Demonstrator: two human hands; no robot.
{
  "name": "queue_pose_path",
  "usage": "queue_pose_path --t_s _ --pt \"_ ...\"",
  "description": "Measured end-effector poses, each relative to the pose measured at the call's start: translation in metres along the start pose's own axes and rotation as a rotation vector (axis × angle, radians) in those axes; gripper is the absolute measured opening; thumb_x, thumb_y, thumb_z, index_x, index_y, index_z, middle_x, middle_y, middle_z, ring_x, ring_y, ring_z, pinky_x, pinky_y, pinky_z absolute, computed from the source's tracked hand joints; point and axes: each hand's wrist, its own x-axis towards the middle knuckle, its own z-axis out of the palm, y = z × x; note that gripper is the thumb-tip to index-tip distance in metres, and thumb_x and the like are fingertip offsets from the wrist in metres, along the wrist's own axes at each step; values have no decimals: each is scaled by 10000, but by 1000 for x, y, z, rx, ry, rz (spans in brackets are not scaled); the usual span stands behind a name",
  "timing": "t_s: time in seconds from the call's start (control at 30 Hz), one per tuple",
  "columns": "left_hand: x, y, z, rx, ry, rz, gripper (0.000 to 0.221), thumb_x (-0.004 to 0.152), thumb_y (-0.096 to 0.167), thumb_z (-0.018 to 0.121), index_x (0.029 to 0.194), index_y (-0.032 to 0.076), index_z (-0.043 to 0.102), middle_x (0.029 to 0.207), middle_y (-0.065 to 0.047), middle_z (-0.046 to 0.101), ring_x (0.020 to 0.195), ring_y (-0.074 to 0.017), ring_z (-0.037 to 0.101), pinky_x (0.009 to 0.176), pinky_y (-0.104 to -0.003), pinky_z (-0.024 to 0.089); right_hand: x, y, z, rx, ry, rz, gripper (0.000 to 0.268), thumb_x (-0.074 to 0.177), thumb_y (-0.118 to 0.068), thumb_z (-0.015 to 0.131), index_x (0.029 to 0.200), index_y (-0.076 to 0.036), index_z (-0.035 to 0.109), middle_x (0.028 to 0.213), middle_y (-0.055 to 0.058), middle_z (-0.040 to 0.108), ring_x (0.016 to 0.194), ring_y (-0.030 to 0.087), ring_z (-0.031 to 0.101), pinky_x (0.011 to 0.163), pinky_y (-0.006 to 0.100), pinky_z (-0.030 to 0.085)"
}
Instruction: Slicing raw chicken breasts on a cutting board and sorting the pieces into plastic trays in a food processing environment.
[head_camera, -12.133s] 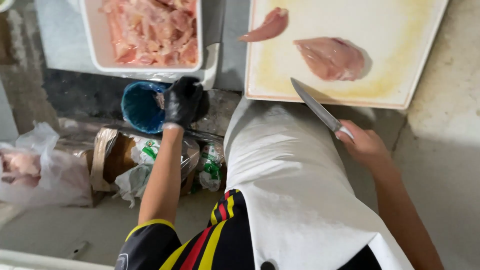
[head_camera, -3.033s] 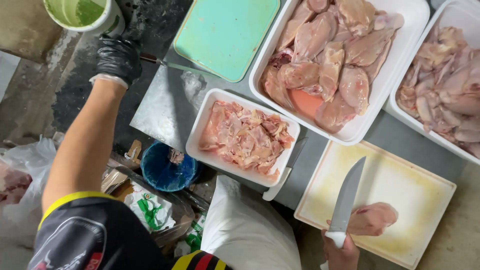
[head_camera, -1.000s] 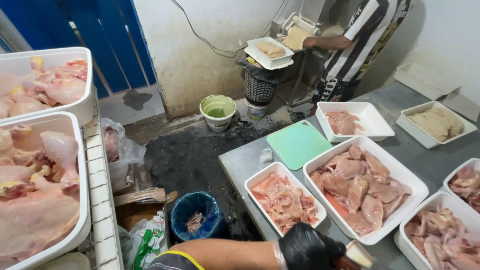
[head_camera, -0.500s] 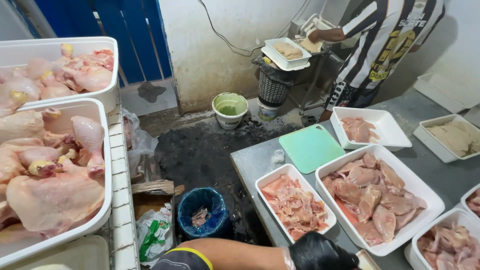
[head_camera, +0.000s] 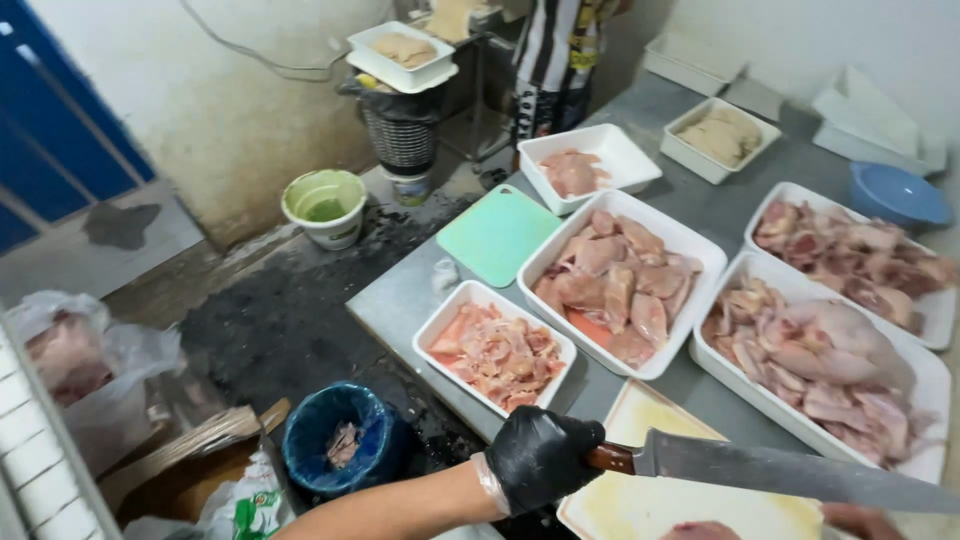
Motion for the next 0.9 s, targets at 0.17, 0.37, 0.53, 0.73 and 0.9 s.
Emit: queue_pose_path --t_s 0.17,0.37,0.53,0.73,0.9 --pt "2 19 0 -40 -71 101 311 911 351 733 728 210 524 594 6 619 542 -276 666 457 -418 428 -52 -177 58 -328 349 -475 416 1148 -208 601 1492 17 667 1144 224 665 892 317 577 859 418 434" --pt "15 -26 -24 -125 -81 190 96 919 264 715 972 194 674 850 0 728 747 -267 734 617 -374 540 -86 -174 51 -944 56 -423 588 849 -192 654 1422 -308 704 1176 122 671 975 339 629 853 396 536" --pt "26 -56 -3 -175 85 346 137 994 214 711 1094 171 793 927 65 777 740 -146 728 572 -306 533 -128 -253 50 288 -422 74 411 999 31 559 596 -26 497 471 23 298 411 131 241 457 350 304" --pt "41 -2 -20 -171 58 198 80 964 235 690 898 203 725 779 -1 772 685 -223 762 578 -337 563 -100 -255 3 -724 -279 -285 561 718 76 758 1221 -155 844 1341 -35 793 1194 58 726 1106 218 472" --pt "28 -18 -34 -107 16 197 181 989 312 720 876 172 739 739 -23 756 629 -236 740 551 -343 559 -65 -161 16 -1481 -342 -81 570 868 -297 598 1284 -680 662 1283 -173 766 1138 106 788 939 280 629"
